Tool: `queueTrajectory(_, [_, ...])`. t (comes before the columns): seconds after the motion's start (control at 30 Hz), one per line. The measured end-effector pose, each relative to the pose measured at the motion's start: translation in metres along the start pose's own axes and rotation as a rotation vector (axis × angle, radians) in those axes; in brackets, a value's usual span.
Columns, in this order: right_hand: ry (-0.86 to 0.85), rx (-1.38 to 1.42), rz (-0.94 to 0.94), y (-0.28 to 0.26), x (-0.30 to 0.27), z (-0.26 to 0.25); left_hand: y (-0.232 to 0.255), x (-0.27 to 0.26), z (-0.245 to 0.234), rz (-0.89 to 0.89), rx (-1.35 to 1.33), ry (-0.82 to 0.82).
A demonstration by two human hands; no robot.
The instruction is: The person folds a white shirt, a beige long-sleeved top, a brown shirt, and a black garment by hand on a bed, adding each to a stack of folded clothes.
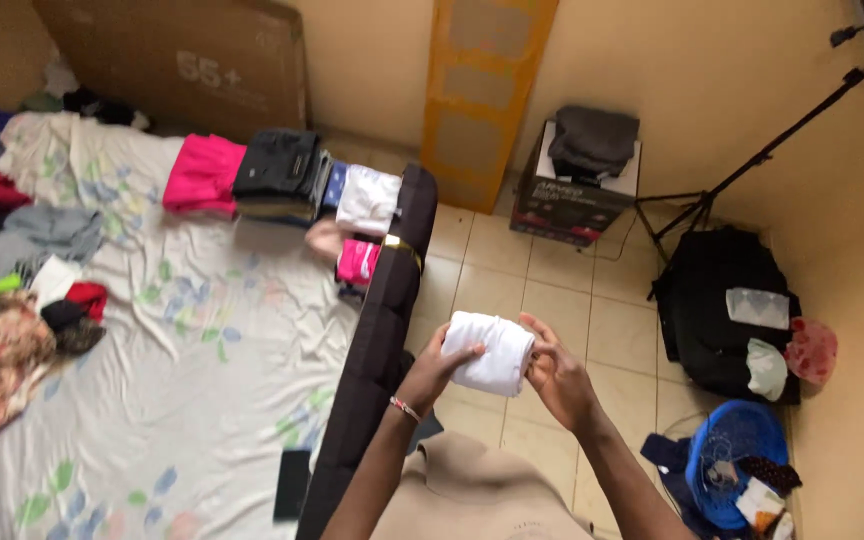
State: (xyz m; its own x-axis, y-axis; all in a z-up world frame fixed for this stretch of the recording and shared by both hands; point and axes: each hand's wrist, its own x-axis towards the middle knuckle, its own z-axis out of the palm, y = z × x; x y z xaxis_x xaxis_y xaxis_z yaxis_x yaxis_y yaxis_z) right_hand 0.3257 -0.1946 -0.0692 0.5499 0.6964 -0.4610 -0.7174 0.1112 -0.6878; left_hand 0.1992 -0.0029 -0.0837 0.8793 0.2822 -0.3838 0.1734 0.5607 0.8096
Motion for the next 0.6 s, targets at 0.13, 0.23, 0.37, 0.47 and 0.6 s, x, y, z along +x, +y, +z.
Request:
queueTrajectory(0.13, [0.035,-0.097,0.051,0.004,0.057,0.024,0.009,0.052,-0.024,0.025,0.113,0.055])
queueTrajectory(0.23, [0.098,-0.392,0.017,0.002,0.107,0.052,0.003,0.098,-0.066,0.039,0.422,0.192])
queueTrajectory(0.37, [0.107,-0.553,-0.017,0.014,0.163,0.080,0.003,0.146,-0.131,-0.091,0.332,0.109])
queueTrajectory(0.47, [0.088,-0.592,-0.064,0.012,0.200,0.110,0.052,0.170,-0.138,-0.126,0.448,0.258])
queueTrajectory(0.6, [0.112,-0.700,-0.155,-0.011,0.216,0.180,0.116,0.183,-0.136,0.002,0.480,0.508])
